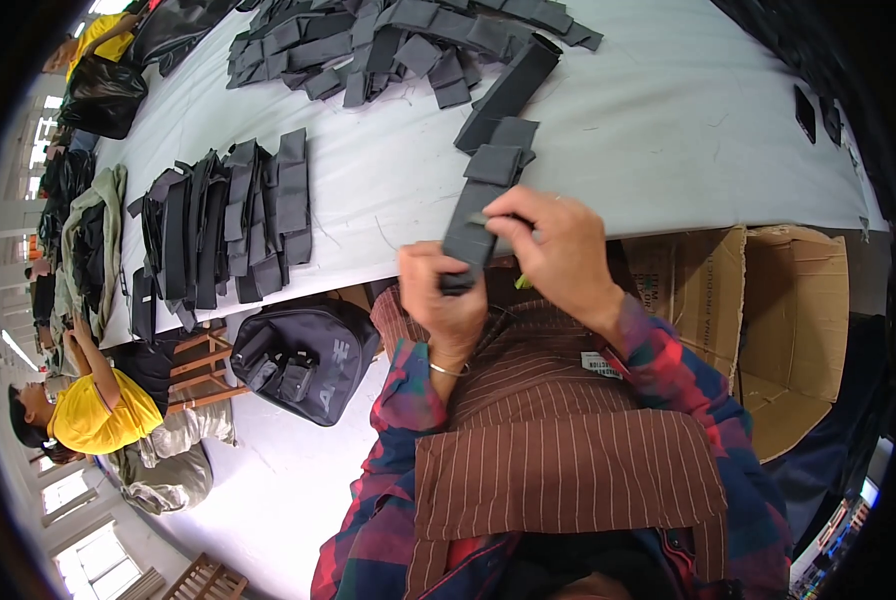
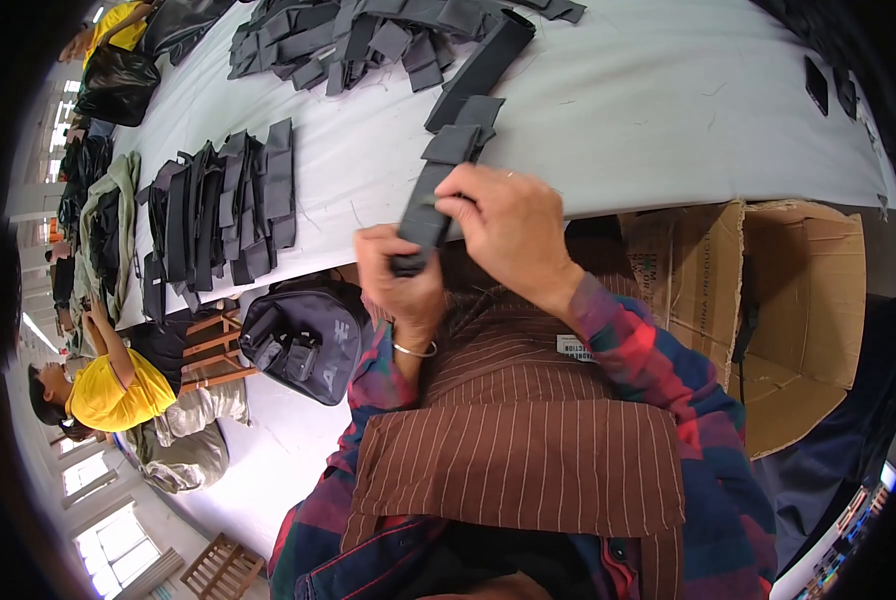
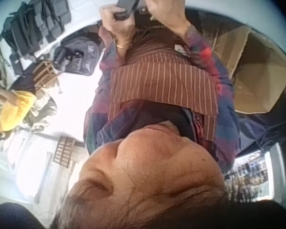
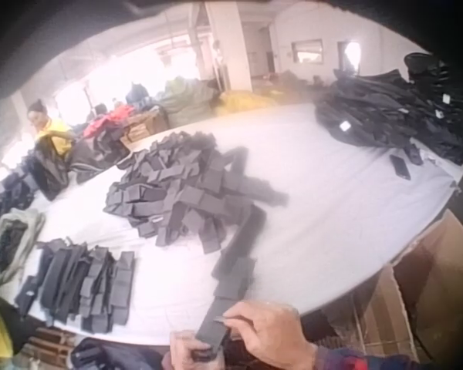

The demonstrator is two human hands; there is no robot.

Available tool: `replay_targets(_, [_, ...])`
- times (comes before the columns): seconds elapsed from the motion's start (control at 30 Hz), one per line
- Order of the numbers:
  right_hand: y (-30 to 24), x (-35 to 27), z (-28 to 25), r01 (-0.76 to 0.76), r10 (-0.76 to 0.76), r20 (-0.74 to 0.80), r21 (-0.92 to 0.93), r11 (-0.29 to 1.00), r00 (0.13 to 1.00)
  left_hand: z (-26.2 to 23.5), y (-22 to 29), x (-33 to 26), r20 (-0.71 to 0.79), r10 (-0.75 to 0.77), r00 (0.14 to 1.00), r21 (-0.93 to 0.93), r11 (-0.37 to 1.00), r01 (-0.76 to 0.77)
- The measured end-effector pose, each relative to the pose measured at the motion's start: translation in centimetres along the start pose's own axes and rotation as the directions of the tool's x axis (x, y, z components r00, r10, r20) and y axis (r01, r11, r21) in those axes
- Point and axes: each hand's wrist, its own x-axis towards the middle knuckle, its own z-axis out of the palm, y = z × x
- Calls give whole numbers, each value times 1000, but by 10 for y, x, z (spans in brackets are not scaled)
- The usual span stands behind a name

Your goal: The recorder is using snips to trim thread and assemble small black fabric components at a factory workbench.

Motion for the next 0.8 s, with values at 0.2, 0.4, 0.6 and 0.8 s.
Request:
replay_targets(0.2, [0,5,-24,-169,198,-36,388,906,980,-14,-28,-1,549,-626,553,-759,-97,644])
replay_targets(0.4, [8,-20,-14,-13,-30,119,342,940,992,-7,-6,5,559,-688,463,-608,40,793])
replay_targets(0.6, [17,-25,-8,136,-164,67,312,940,984,-19,3,16,822,-408,398,-466,-77,882])
replay_targets(0.8, [9,-25,-13,43,-96,103,426,904,990,-18,-5,13,792,-490,365,-398,39,917])
